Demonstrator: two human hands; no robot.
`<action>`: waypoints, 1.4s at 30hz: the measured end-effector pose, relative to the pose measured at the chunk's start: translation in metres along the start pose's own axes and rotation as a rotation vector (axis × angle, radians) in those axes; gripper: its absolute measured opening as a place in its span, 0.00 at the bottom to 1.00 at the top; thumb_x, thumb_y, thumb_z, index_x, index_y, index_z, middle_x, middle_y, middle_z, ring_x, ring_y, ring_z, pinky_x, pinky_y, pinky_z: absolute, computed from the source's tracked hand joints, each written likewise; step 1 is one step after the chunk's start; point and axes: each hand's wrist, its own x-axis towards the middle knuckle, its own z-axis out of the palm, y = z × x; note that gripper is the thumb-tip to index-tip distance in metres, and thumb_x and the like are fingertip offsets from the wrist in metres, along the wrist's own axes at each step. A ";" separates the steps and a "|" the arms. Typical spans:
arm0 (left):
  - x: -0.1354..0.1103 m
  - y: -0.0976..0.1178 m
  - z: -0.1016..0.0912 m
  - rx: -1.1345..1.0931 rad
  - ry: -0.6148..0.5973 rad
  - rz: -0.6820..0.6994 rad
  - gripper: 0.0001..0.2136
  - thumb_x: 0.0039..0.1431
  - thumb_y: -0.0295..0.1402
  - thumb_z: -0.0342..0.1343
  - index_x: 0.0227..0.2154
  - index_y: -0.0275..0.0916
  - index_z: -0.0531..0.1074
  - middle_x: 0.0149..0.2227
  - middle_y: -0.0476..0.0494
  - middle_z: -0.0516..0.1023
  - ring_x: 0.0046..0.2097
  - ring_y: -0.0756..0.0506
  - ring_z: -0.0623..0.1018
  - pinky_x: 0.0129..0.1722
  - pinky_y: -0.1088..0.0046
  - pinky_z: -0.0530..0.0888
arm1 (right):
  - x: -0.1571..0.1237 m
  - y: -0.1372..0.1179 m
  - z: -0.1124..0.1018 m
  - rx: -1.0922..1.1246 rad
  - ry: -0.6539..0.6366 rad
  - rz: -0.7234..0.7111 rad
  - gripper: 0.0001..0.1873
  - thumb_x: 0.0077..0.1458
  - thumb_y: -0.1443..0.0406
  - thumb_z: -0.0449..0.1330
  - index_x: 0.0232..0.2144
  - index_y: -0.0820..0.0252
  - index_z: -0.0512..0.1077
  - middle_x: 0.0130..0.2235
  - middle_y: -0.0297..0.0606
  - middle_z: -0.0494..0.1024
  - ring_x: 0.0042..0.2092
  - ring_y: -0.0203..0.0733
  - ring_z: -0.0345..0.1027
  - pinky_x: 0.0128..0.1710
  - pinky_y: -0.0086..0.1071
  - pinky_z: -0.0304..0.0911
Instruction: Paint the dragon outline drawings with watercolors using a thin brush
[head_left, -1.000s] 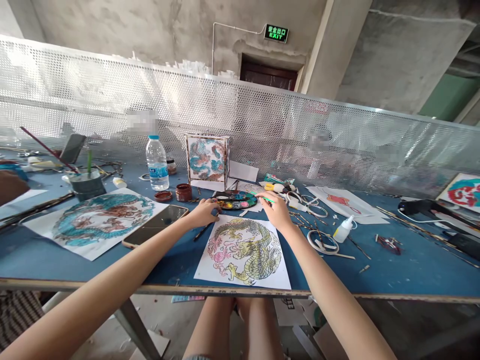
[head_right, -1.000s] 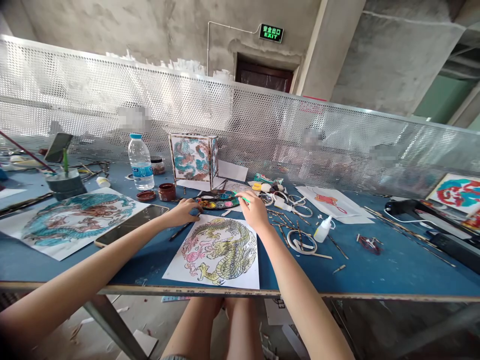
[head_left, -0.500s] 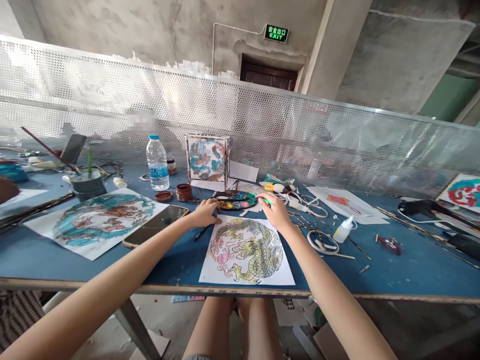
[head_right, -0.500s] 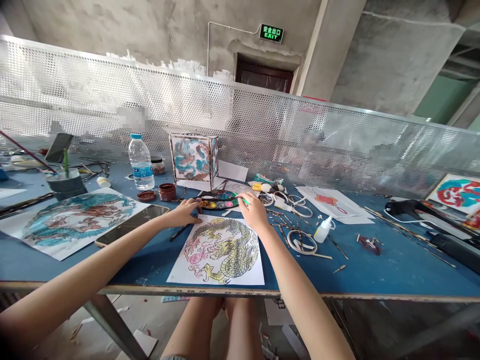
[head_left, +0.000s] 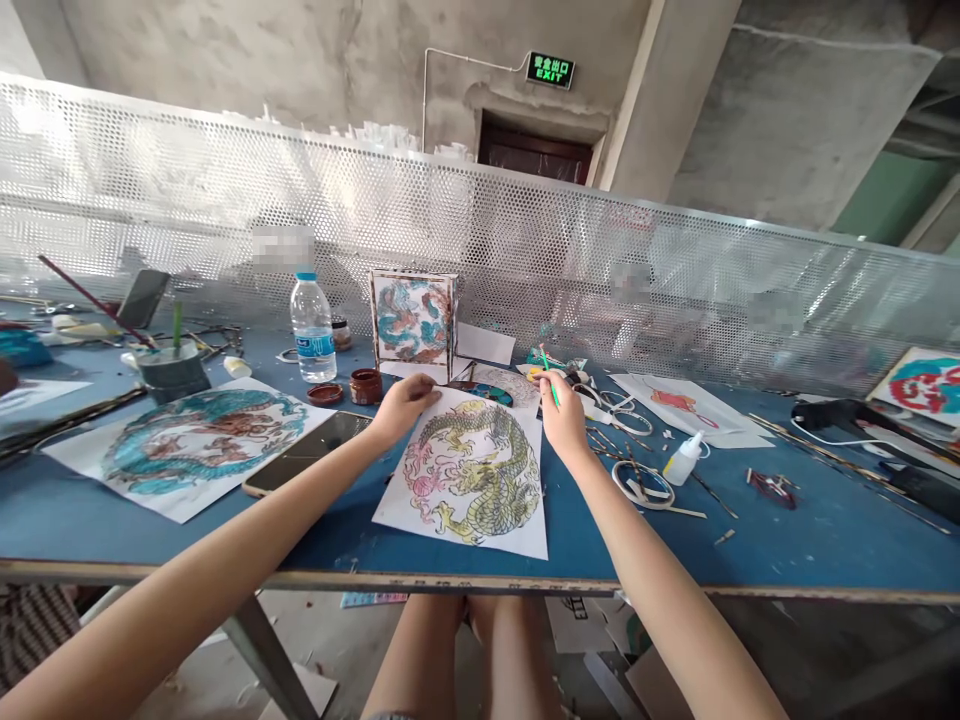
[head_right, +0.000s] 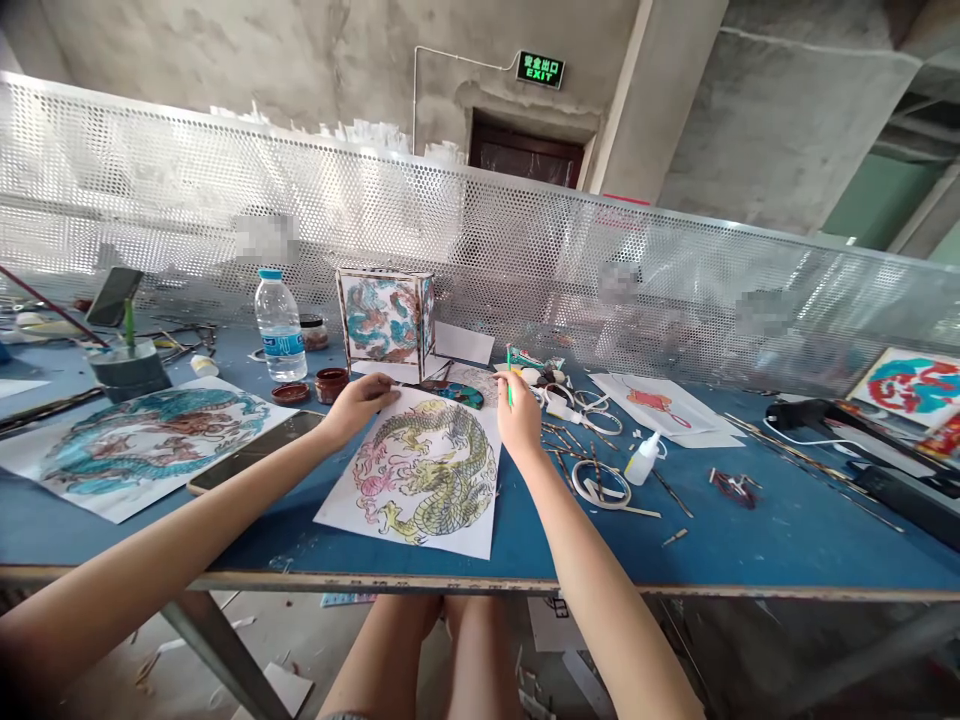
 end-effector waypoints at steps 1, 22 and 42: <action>0.001 0.002 -0.002 -0.077 0.067 -0.035 0.16 0.39 0.43 0.60 0.29 0.38 0.67 0.26 0.50 0.71 0.30 0.47 0.72 0.31 0.72 0.67 | 0.001 0.000 0.000 0.054 0.016 0.024 0.13 0.57 0.58 0.47 0.36 0.57 0.68 0.40 0.40 0.73 0.43 0.44 0.67 0.43 0.37 0.60; 0.000 0.011 -0.005 -0.296 -0.046 -0.168 0.19 0.37 0.42 0.65 0.32 0.35 0.75 0.34 0.41 0.78 0.37 0.43 0.75 0.36 0.68 0.71 | 0.007 0.002 -0.001 0.487 0.240 0.105 0.14 0.45 0.62 0.59 0.28 0.55 0.54 0.25 0.27 0.57 0.26 0.32 0.56 0.28 0.27 0.55; 0.002 0.003 -0.009 -0.203 0.023 -0.198 0.19 0.34 0.42 0.65 0.28 0.34 0.73 0.31 0.44 0.75 0.31 0.47 0.72 0.26 0.73 0.69 | 0.008 0.012 0.002 0.404 0.152 0.276 0.15 0.39 0.64 0.58 0.31 0.56 0.56 0.30 0.31 0.67 0.31 0.36 0.66 0.31 0.31 0.63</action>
